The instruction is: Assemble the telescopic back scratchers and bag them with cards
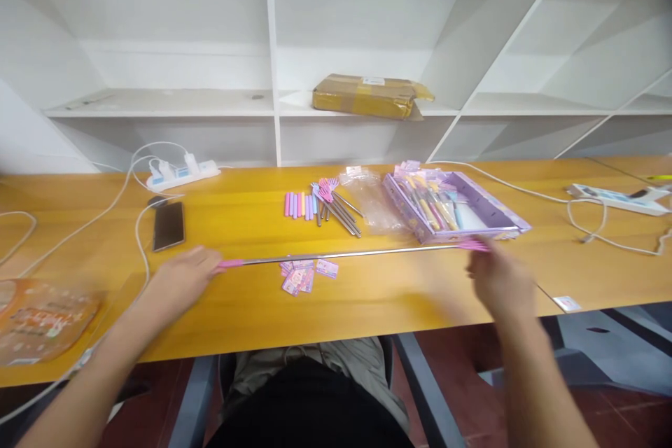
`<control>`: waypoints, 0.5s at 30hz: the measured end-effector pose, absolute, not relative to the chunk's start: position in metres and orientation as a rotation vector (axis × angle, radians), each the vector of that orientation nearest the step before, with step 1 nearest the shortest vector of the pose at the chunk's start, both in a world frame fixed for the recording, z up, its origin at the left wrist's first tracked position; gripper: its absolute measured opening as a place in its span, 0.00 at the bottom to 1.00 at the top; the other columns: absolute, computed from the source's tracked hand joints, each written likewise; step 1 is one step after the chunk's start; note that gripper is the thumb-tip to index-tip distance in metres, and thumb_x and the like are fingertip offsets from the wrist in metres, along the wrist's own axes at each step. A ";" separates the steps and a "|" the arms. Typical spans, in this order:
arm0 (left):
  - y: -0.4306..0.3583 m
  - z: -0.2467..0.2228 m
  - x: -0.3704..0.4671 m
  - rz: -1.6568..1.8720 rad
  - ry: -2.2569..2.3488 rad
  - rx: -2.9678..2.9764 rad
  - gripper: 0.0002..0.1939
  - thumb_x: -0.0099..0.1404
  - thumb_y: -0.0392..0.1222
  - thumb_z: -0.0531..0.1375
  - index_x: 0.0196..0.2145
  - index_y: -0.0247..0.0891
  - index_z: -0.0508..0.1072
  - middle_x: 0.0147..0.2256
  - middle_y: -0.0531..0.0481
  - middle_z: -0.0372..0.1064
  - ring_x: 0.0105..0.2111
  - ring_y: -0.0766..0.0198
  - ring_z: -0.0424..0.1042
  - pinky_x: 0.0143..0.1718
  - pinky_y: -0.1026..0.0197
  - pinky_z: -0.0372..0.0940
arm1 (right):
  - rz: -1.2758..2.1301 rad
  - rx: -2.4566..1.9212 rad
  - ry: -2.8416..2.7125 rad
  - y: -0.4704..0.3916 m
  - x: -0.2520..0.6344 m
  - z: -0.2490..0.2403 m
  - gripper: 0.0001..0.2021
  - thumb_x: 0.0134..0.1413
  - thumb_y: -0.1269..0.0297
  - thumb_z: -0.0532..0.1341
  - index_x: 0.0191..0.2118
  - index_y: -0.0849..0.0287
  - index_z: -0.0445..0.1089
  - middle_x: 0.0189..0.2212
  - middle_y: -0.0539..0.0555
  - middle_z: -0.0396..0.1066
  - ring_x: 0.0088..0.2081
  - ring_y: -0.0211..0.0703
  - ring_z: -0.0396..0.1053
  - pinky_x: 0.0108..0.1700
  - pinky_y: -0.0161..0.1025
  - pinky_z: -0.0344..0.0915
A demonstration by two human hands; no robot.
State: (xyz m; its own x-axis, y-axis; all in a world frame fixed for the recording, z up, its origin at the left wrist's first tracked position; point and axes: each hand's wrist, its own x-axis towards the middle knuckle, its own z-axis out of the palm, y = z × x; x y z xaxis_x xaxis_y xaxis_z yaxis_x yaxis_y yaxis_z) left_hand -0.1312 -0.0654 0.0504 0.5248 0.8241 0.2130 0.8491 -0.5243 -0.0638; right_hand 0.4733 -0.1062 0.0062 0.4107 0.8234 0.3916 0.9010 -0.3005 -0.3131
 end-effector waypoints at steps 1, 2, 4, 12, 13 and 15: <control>-0.071 0.050 -0.148 -0.303 -1.403 -2.603 0.23 0.81 0.50 0.48 0.32 0.41 0.73 0.30 0.46 0.72 0.32 0.53 0.71 0.34 0.56 0.61 | -0.249 -2.235 -1.331 -0.113 0.498 0.009 0.21 0.65 0.66 0.53 0.58 0.62 0.75 0.25 0.58 0.76 0.33 0.53 0.76 0.38 0.43 0.65; -0.077 0.048 -0.161 -0.352 -1.357 -2.619 0.23 0.81 0.50 0.49 0.29 0.42 0.72 0.28 0.47 0.70 0.30 0.54 0.69 0.33 0.56 0.60 | -0.240 -2.247 -1.299 -0.120 0.517 0.010 0.21 0.65 0.67 0.53 0.58 0.62 0.75 0.27 0.60 0.77 0.36 0.53 0.77 0.41 0.44 0.65; -0.088 0.041 -0.175 -0.355 -1.335 -2.647 0.22 0.80 0.50 0.50 0.29 0.42 0.71 0.28 0.48 0.69 0.30 0.54 0.68 0.33 0.56 0.59 | -0.150 -2.281 -1.297 -0.132 0.536 0.009 0.19 0.63 0.68 0.54 0.55 0.59 0.75 0.28 0.61 0.77 0.36 0.53 0.76 0.42 0.45 0.64; -0.102 0.020 -0.162 -0.334 -1.335 -2.677 0.22 0.82 0.51 0.49 0.33 0.42 0.74 0.30 0.50 0.73 0.30 0.57 0.73 0.34 0.57 0.62 | 0.104 -2.295 -1.349 -0.146 0.529 -0.023 0.07 0.61 0.60 0.54 0.33 0.49 0.67 0.27 0.61 0.75 0.27 0.53 0.71 0.35 0.48 0.60; -0.101 0.020 -0.161 -0.347 -1.323 -2.679 0.22 0.82 0.51 0.49 0.33 0.42 0.74 0.30 0.50 0.74 0.29 0.58 0.74 0.33 0.58 0.62 | 0.101 -2.305 -1.344 -0.146 0.531 -0.028 0.07 0.60 0.59 0.54 0.32 0.49 0.66 0.26 0.60 0.75 0.27 0.53 0.71 0.34 0.47 0.60; -0.101 0.018 -0.158 -0.370 -1.275 -2.683 0.20 0.81 0.50 0.51 0.34 0.42 0.74 0.31 0.51 0.75 0.29 0.59 0.75 0.33 0.59 0.64 | 0.075 -2.305 -1.364 -0.146 0.535 -0.035 0.08 0.60 0.58 0.52 0.32 0.49 0.66 0.25 0.58 0.75 0.26 0.54 0.71 0.33 0.47 0.61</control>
State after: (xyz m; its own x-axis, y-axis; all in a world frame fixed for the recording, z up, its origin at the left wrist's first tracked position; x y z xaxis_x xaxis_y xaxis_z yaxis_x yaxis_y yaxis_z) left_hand -0.1580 -0.1011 0.0181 0.6089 0.7410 0.2831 0.7774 -0.6284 -0.0273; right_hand 0.5346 -0.1458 -0.0349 0.5075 0.8424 0.1811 0.8173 -0.4041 -0.4108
